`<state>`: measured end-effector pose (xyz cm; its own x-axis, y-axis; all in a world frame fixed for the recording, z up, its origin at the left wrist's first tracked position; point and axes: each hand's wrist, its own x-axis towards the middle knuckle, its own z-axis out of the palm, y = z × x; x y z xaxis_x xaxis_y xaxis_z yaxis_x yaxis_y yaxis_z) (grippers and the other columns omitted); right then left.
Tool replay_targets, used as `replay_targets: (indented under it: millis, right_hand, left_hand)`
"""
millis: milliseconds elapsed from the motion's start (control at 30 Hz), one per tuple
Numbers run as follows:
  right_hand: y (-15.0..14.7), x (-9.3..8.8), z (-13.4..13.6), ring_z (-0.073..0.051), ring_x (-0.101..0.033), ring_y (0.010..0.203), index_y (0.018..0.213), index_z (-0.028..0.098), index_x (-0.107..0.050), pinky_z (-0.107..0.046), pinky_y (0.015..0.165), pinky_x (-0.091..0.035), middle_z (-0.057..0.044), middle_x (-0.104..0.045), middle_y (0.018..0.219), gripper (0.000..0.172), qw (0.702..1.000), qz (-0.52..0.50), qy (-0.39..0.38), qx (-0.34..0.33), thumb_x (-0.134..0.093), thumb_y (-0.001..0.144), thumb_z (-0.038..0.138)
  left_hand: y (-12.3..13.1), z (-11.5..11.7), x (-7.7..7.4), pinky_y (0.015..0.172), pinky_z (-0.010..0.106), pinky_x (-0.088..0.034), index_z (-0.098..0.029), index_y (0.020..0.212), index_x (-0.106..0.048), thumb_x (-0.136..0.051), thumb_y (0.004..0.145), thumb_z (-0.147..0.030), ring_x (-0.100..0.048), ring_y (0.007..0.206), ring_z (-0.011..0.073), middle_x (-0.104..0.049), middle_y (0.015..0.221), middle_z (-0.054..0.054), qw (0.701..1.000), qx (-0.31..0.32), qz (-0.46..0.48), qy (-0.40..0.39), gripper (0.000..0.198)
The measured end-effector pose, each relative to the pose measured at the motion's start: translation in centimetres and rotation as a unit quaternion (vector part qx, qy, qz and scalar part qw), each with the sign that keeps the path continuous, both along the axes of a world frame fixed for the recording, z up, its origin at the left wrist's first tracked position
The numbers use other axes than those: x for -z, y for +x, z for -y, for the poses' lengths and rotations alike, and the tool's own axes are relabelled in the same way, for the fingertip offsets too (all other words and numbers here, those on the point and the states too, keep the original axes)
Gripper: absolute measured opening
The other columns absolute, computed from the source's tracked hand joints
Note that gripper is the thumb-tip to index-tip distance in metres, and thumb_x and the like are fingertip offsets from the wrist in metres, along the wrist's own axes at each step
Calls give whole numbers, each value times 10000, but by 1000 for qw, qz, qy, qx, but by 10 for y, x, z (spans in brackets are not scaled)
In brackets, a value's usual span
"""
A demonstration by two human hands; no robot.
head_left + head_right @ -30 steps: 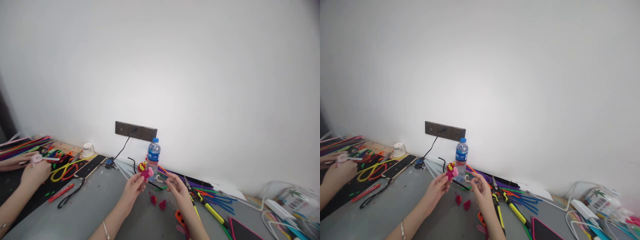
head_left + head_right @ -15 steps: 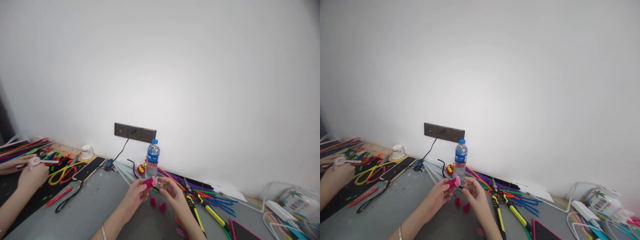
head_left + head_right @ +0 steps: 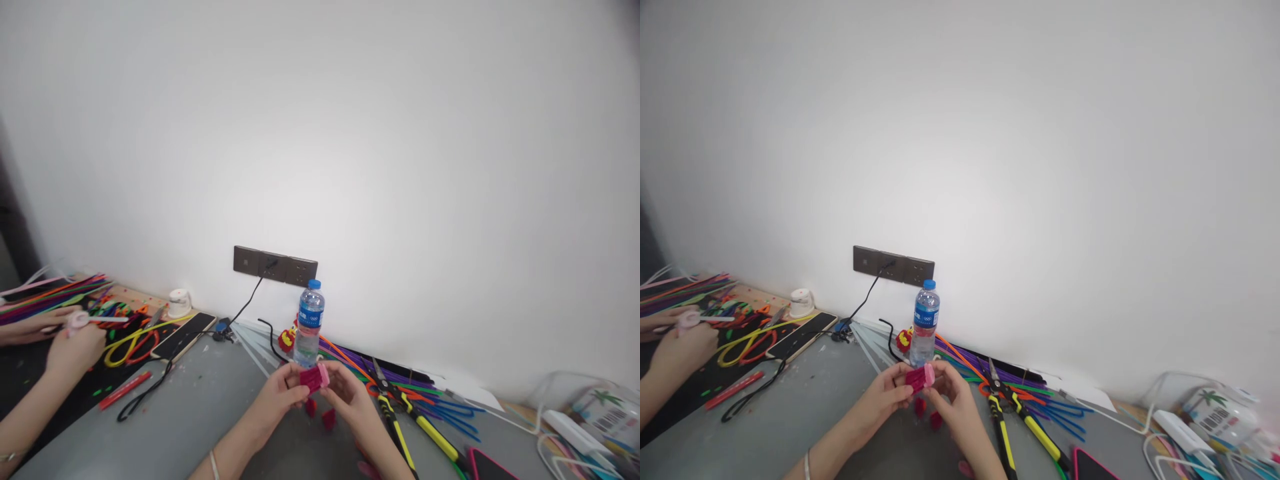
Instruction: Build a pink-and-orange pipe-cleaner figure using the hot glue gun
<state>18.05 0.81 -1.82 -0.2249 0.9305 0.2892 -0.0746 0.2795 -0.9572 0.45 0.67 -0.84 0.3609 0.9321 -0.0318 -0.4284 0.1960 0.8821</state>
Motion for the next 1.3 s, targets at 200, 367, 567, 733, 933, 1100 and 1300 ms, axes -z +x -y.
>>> replay_targets:
  millis: [200,367,567,733,933,1100,1300]
  right_hand:
    - [-2,-10,3,-233,-619,801,916,182,-645,-343,746,-487,-66,-660,853,313,1000,-14,-12,-4,-727,745,431]
    - [-4,-10,3,-221,-618,797,923,185,-649,-318,722,-482,-52,-662,851,322,999,-30,-37,-10,-759,717,407]
    - [-5,-7,3,-235,-622,814,943,176,-672,-318,715,-486,-58,-682,876,373,997,-9,-62,-34,-756,700,446]
    - [-4,-8,5,-244,-612,842,966,174,-674,-327,729,-486,-61,-678,896,371,998,1,-61,-24,-742,717,440]
    - [-2,-17,11,-249,-602,838,917,185,-657,-330,725,-474,-56,-660,880,346,996,-13,-83,-23,-737,708,448]
    - [-4,-25,16,-164,-540,682,863,188,-608,-262,631,-443,4,-578,752,278,995,-26,-80,-46,-739,725,390]
    - [-3,-17,11,-177,-543,724,906,193,-607,-279,667,-453,-11,-588,785,322,997,-27,-67,-13,-733,727,429]
  left_hand:
    - [-1,-2,1,602,219,-365,-152,835,-654,-827,623,-293,-556,674,123,-683,759,16,999,8,-27,24,307]
    - [-1,-2,1,669,233,-396,-151,839,-652,-834,622,-307,-571,726,137,-682,799,26,998,13,-25,55,323]
    - [0,-2,8,691,244,-393,-161,839,-631,-829,630,-324,-561,752,151,-651,781,13,996,8,-36,81,331]
    - [-1,-4,10,662,242,-390,-157,825,-636,-830,623,-351,-555,729,152,-647,782,21,993,13,-51,101,341]
    - [0,-2,5,590,233,-382,-156,932,-679,-715,711,-517,-553,674,140,-635,755,29,999,-27,-36,18,424]
    - [-3,1,-5,769,292,-442,-196,863,-644,-731,742,-391,-591,894,182,-662,980,50,986,-49,155,-44,245]
    - [-17,-3,-16,647,244,-453,-191,604,-413,-637,836,-244,-479,490,89,-396,469,-82,937,46,331,-104,327]
